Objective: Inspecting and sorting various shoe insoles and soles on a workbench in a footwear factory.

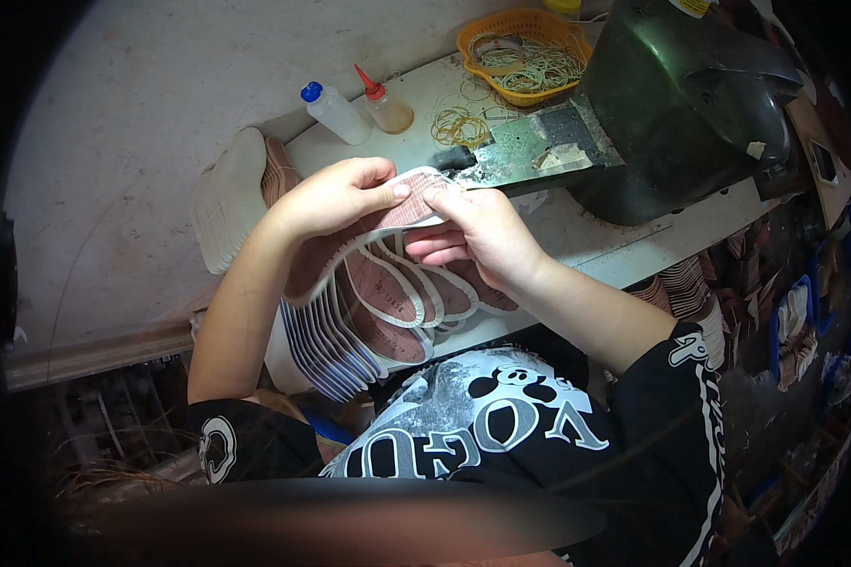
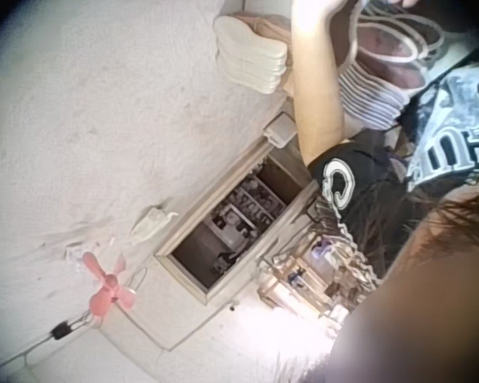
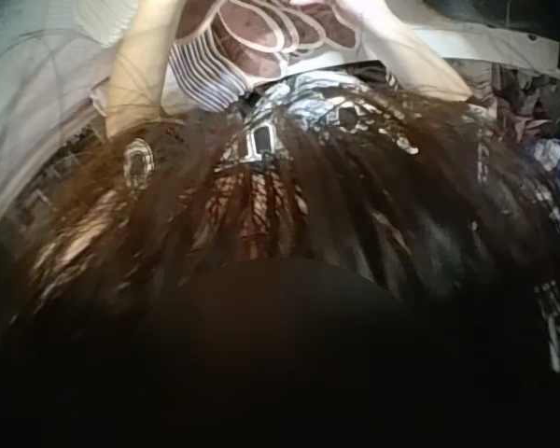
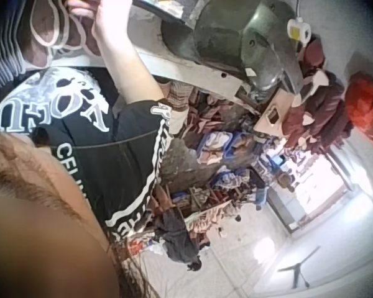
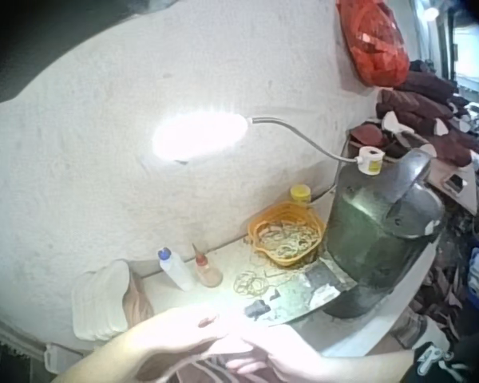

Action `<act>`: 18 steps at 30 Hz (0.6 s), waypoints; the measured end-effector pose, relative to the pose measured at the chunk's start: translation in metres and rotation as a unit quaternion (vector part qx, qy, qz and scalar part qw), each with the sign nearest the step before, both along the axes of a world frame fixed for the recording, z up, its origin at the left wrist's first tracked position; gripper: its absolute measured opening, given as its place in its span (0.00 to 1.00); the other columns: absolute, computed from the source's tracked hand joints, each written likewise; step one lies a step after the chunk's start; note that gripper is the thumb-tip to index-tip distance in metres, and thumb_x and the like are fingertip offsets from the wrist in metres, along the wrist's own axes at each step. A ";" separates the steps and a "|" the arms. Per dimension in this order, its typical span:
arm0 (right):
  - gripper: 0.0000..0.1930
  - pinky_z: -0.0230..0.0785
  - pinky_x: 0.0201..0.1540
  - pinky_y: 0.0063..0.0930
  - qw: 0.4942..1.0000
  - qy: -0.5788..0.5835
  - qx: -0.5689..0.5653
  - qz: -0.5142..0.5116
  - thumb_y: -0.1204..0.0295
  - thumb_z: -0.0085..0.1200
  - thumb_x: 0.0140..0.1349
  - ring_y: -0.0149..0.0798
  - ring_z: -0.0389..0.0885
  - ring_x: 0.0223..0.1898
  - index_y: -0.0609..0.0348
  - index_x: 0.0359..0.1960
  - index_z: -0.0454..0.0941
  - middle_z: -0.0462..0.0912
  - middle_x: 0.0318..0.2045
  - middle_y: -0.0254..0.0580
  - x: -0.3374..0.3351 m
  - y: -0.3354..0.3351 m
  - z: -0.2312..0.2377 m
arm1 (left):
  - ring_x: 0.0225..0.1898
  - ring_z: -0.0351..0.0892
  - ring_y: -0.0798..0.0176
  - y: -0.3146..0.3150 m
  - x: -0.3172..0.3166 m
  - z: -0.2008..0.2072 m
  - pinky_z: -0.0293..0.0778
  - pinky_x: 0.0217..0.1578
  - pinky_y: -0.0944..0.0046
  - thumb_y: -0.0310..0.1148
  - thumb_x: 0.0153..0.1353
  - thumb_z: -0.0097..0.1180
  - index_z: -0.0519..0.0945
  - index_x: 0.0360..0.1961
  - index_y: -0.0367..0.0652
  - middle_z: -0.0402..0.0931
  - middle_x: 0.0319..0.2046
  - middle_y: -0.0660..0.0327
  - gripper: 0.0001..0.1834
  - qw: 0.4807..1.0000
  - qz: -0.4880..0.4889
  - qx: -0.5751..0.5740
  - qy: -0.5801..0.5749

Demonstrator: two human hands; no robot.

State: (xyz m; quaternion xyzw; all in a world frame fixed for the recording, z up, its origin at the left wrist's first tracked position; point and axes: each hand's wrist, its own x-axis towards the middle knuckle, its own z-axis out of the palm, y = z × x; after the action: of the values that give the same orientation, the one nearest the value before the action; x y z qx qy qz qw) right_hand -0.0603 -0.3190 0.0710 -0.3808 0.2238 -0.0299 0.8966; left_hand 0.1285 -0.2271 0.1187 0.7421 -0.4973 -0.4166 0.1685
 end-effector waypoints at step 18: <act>0.11 0.71 0.31 0.17 0.991 -0.018 -0.046 0.121 0.67 0.57 0.59 0.25 0.78 0.28 0.63 0.37 0.79 0.81 0.29 0.34 -0.024 -0.019 -0.013 | 0.08 0.70 0.69 0.008 -0.041 0.002 0.66 0.09 0.73 0.50 0.61 0.54 0.77 0.19 0.38 0.74 0.11 0.58 0.24 0.951 0.208 0.092 0.208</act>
State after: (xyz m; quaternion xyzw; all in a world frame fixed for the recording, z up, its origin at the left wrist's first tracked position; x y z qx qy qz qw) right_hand -0.0845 -0.3378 0.0580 -0.4453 0.1587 0.0618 0.8790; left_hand 0.0878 -0.2190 0.1210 0.7382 -0.2459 -0.5612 0.2823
